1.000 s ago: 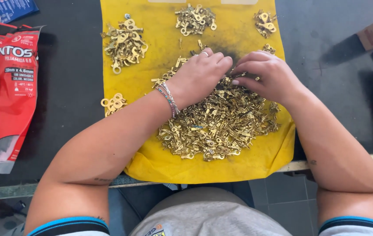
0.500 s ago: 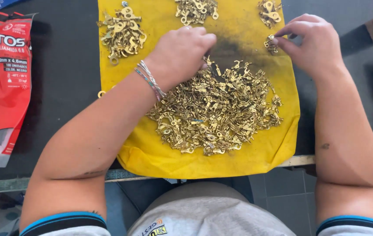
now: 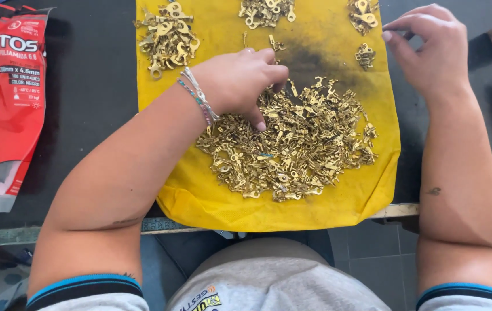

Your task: Sorting small brass electrical terminals from a pile on a yellow cloth

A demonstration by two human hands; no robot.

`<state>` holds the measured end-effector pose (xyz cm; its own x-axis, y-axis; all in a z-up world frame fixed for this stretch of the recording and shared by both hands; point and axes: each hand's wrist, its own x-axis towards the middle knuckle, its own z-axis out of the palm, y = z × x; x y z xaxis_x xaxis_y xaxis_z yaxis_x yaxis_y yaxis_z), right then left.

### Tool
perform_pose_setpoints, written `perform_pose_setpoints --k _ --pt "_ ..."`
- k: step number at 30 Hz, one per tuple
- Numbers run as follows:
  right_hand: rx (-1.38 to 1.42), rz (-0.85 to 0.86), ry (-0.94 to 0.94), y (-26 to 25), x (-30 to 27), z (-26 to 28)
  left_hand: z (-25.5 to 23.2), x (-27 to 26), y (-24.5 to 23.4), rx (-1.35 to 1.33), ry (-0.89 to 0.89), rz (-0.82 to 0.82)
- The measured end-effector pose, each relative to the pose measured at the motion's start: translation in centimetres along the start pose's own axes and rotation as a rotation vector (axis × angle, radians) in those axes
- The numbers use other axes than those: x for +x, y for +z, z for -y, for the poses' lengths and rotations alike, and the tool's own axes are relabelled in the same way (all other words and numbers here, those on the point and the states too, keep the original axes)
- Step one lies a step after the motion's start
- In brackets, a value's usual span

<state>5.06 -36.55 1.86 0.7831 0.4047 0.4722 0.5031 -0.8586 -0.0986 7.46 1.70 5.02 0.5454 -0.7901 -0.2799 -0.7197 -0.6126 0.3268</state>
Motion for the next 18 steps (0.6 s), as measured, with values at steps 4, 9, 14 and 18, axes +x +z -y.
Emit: perform_pose_setpoints --k 4,9,14,18 --pt "0.233 0.131 -0.1 -0.8 1.7 5.4 0.9 1.3 1.8 0.053 0.119 -0.142" --pt "0.431 0.398 -0.224 -1.6 2.7 11.4 1.0 2.1 1.5 0.052 0.08 -0.166" --pt "0.48 0.623 -0.263 -1.8 2.7 11.5 1.5 2.5 1.7 0.099 0.137 -0.273" --pt "0.423 0.701 -0.183 -1.9 2.7 11.3 0.7 1.9 0.8 0.086 0.14 -0.289"
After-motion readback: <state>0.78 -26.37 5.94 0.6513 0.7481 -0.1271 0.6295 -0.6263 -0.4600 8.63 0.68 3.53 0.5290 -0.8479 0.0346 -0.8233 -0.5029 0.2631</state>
